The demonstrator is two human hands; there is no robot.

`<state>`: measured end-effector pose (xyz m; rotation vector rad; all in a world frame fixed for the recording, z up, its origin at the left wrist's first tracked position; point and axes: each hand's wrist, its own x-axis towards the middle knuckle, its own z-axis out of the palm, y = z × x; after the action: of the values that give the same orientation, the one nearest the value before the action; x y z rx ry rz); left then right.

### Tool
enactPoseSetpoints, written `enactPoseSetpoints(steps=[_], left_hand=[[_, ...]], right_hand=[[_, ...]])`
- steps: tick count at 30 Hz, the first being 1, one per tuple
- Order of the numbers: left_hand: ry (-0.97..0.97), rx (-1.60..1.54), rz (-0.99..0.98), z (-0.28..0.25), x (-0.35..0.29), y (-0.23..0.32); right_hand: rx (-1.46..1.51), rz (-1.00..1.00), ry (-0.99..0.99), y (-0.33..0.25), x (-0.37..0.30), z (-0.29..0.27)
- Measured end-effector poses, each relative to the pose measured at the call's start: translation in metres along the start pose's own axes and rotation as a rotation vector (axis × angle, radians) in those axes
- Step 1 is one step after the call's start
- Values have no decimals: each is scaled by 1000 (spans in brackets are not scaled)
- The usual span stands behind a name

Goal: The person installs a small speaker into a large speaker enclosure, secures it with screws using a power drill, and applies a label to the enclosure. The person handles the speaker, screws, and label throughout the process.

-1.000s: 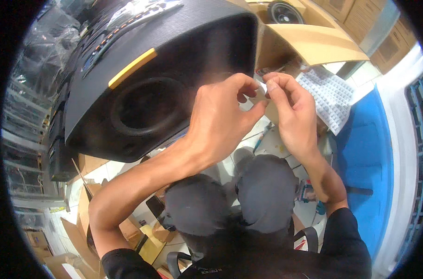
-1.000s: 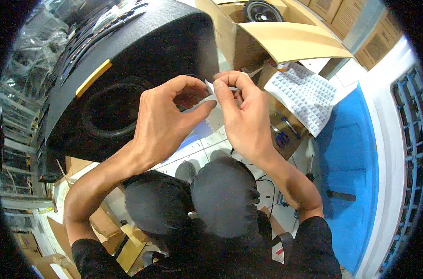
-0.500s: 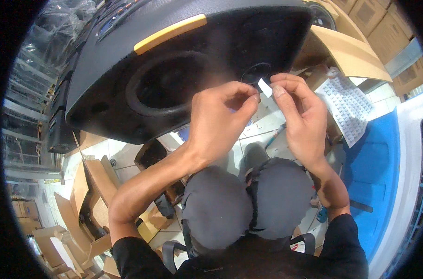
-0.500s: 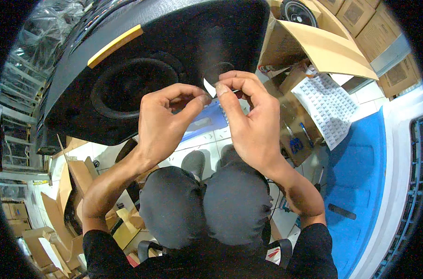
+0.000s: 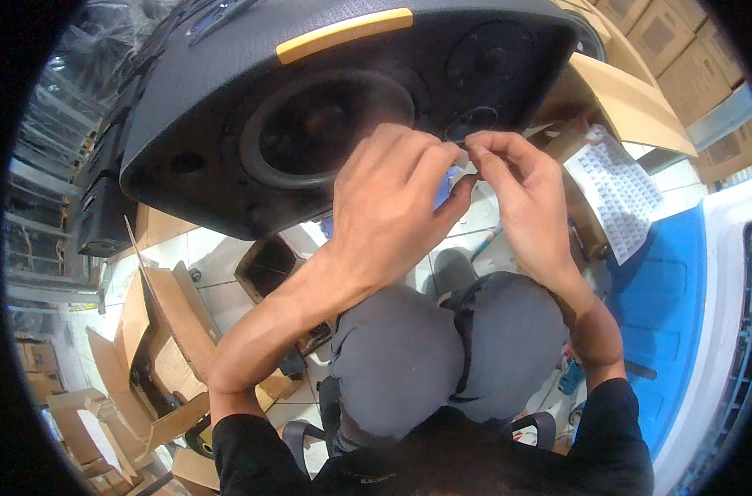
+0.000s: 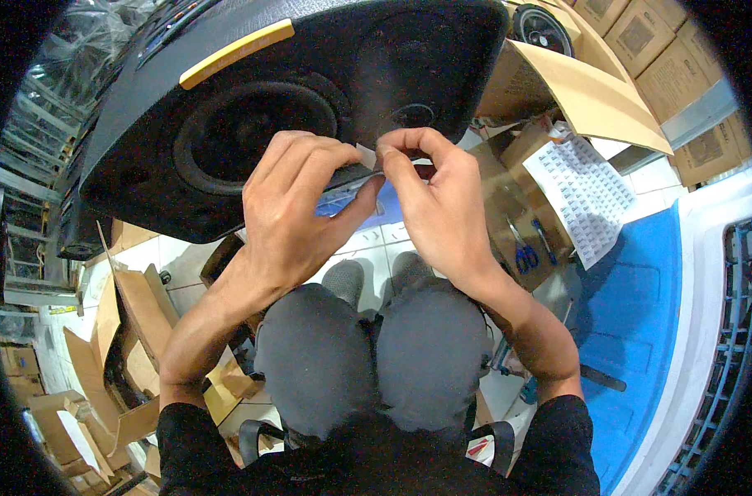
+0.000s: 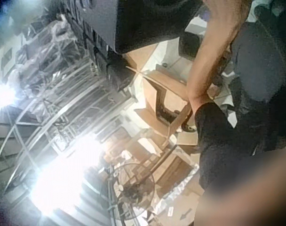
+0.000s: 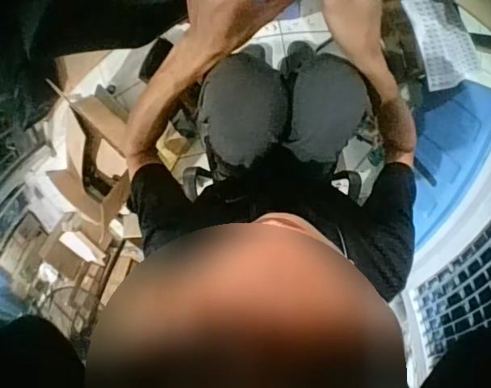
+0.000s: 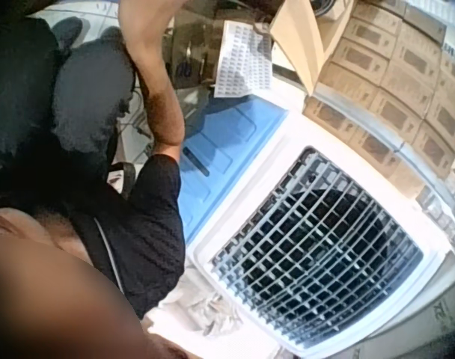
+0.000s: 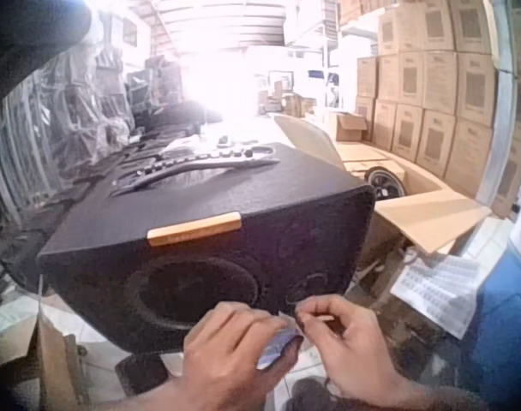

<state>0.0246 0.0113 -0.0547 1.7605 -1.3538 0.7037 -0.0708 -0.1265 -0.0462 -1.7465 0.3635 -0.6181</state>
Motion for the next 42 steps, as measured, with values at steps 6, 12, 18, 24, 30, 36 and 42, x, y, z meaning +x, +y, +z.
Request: enactPoseSetpoints(steps=[6,12,18,24,30,36,42], left_hand=[[-2,42,37,4,-2,-5],[11,7,-13,6,-7,-9],[64,-131,-252,3,-12,-11],[53,-857,-1105,-6,-37,-13],[162,-1070,-1152,-7,-62,-18],[130,-1058,-1178,-8,-78,-23],[164,-803,-1269,-5,-106,-26]], right_hand=[[-66,-1,-17,4,1,5],[-51,43,-59,5,3,8],[59,69,-75,5,3,5],[132,73,-177,20,7,13],[160,107,-407,29,6,22],[195,132,-463,42,10,37],[-24,16,-449,69,5,54]])
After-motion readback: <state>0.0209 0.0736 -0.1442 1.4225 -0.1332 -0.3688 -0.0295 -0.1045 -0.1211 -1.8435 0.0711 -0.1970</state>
